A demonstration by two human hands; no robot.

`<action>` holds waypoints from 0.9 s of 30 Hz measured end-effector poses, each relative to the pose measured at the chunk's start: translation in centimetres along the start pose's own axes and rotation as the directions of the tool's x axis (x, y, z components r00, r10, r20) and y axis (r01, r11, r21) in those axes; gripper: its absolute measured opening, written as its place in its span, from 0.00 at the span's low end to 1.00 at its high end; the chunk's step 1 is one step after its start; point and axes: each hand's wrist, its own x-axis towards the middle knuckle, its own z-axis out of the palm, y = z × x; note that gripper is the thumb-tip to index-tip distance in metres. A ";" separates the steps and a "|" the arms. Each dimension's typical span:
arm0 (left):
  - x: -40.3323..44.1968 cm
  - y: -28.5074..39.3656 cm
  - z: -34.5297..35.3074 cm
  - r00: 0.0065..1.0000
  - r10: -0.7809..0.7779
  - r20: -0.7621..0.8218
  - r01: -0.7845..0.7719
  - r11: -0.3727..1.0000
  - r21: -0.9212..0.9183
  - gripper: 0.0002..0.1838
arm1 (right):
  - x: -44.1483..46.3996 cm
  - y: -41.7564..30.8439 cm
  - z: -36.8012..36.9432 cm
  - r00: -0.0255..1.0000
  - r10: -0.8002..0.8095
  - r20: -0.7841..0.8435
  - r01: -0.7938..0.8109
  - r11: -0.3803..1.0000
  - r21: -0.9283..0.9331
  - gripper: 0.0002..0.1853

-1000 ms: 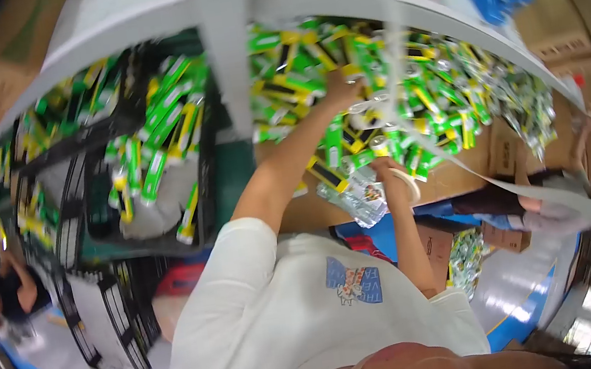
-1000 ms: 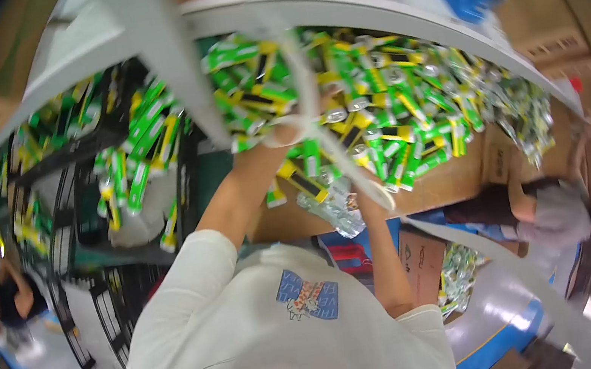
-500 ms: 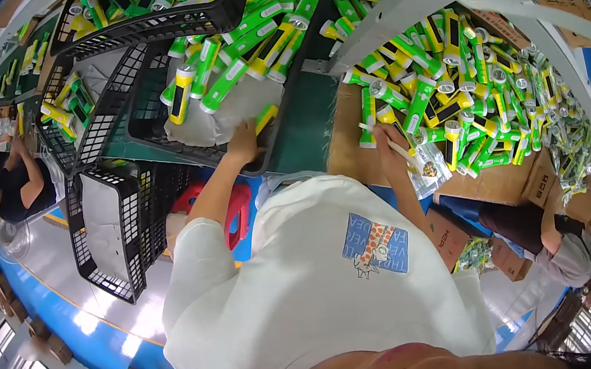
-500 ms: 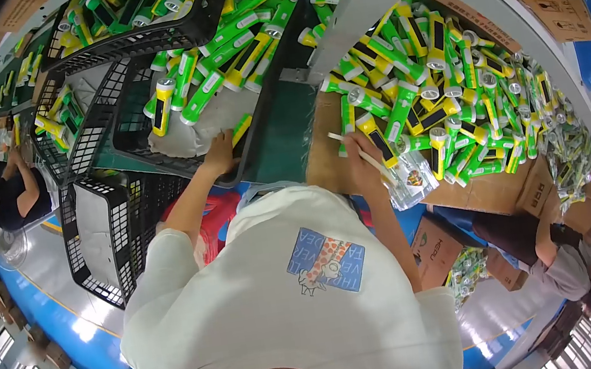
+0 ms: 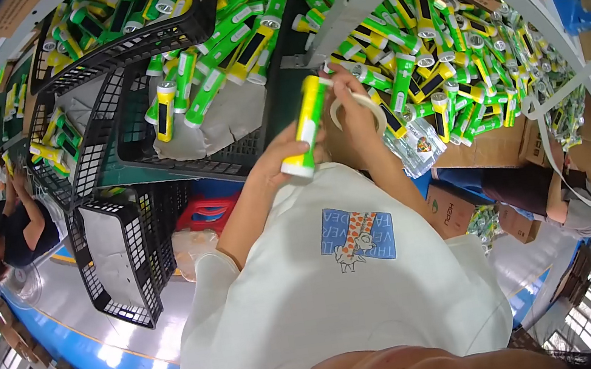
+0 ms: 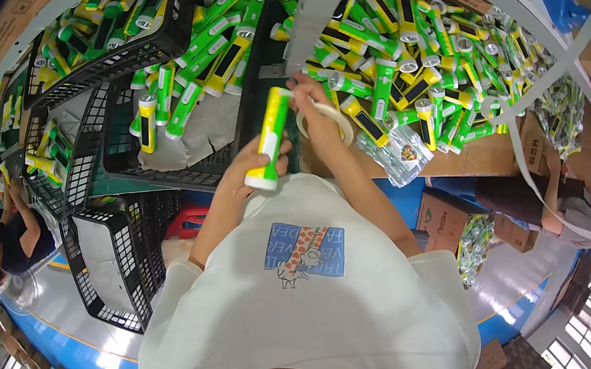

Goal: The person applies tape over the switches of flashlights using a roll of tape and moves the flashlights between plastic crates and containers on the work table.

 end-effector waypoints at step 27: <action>4.6 -5.0 0.6 0.855 0.363 -0.371 -0.075 0.793 0.604 0.27 | -4.1 -3.1 -4.8 0.968 0.011 0.253 0.134 0.824 -0.551 0.05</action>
